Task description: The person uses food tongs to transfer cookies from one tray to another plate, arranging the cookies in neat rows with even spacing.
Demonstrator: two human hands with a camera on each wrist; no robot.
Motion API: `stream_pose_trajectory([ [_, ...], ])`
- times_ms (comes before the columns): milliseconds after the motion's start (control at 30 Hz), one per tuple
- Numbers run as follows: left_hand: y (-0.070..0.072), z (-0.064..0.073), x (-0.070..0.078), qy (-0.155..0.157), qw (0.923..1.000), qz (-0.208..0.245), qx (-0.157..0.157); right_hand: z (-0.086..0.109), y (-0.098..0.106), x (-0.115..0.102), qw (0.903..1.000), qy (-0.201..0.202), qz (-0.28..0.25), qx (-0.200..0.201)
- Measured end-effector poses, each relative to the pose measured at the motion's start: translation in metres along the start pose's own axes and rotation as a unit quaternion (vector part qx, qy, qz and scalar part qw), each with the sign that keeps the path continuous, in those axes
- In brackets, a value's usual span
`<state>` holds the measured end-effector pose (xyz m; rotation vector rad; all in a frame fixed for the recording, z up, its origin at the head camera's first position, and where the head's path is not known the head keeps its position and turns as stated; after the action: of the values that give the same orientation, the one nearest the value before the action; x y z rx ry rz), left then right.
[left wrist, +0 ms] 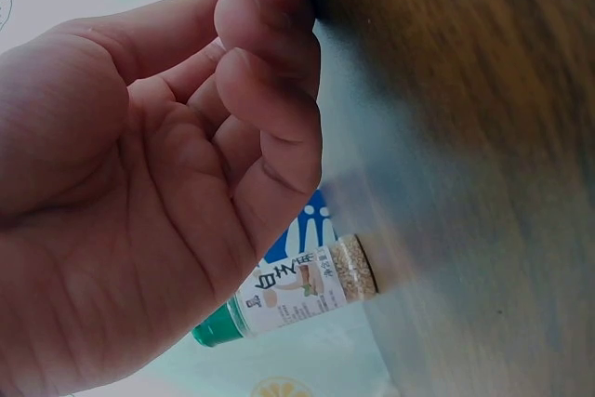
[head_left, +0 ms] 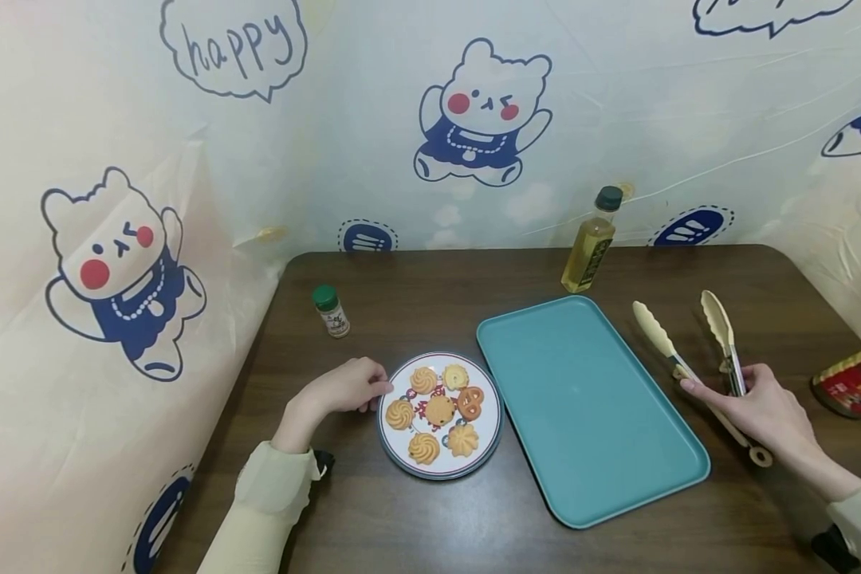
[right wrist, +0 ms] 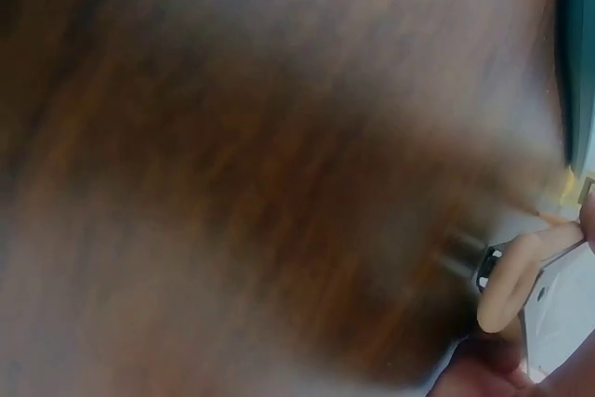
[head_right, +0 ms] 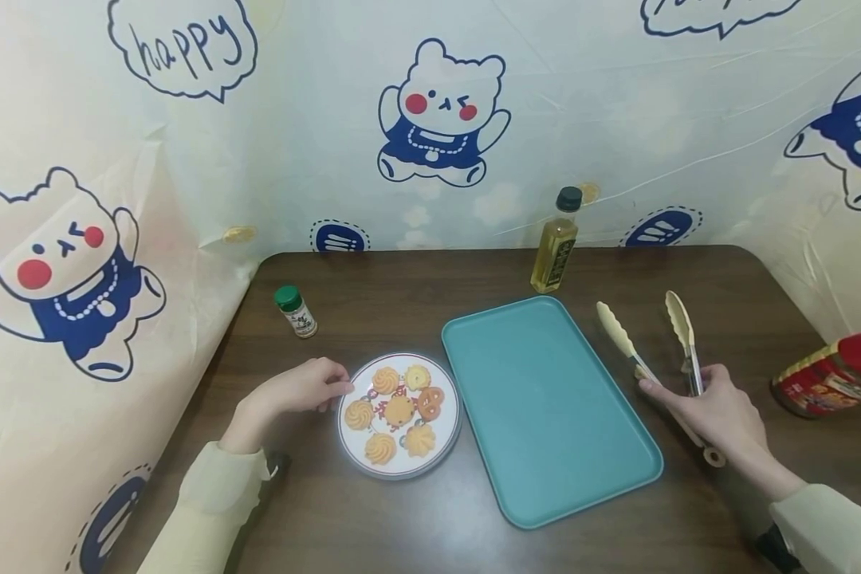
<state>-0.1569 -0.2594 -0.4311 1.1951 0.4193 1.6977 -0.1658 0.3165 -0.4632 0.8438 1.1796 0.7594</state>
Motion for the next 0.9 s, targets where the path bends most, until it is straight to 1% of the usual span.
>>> stream_pose_trajectory([
  [133,0.0,0.001,0.001,-0.001,1.0,0.0,0.0,0.0,-0.003,0.002,0.9999,0.011,-0.007,0.009],
  [233,0.001,0.001,0.001,-0.001,1.0,0.002,-0.001,0.001,-0.004,0.002,0.9999,0.012,-0.008,0.009],
  [467,0.0,0.0,0.001,-0.002,1.0,0.005,-0.002,0.004,0.0,0.003,0.9999,0.006,-0.015,0.004],
  [767,0.0,-0.001,0.001,-0.01,0.9999,0.003,0.0,0.009,0.002,0.004,0.9996,0.014,-0.018,0.016],
  [833,0.001,-0.001,0.001,-0.012,0.9999,0.002,0.003,0.01,0.002,0.004,0.9995,0.013,-0.012,0.027],
  [900,0.003,-0.001,0.0,-0.011,0.9999,0.004,0.01,0.01,0.003,0.002,0.9987,0.011,-0.003,0.049],
])
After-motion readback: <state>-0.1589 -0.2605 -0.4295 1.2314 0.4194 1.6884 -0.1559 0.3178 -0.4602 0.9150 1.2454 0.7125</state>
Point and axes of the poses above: each hand's wrist, its own z-axis away from the middle knuckle, its own y-axis out of the back of the hand, x = y × z, the point moved 2 cm from there along -z, towards the middle knuckle
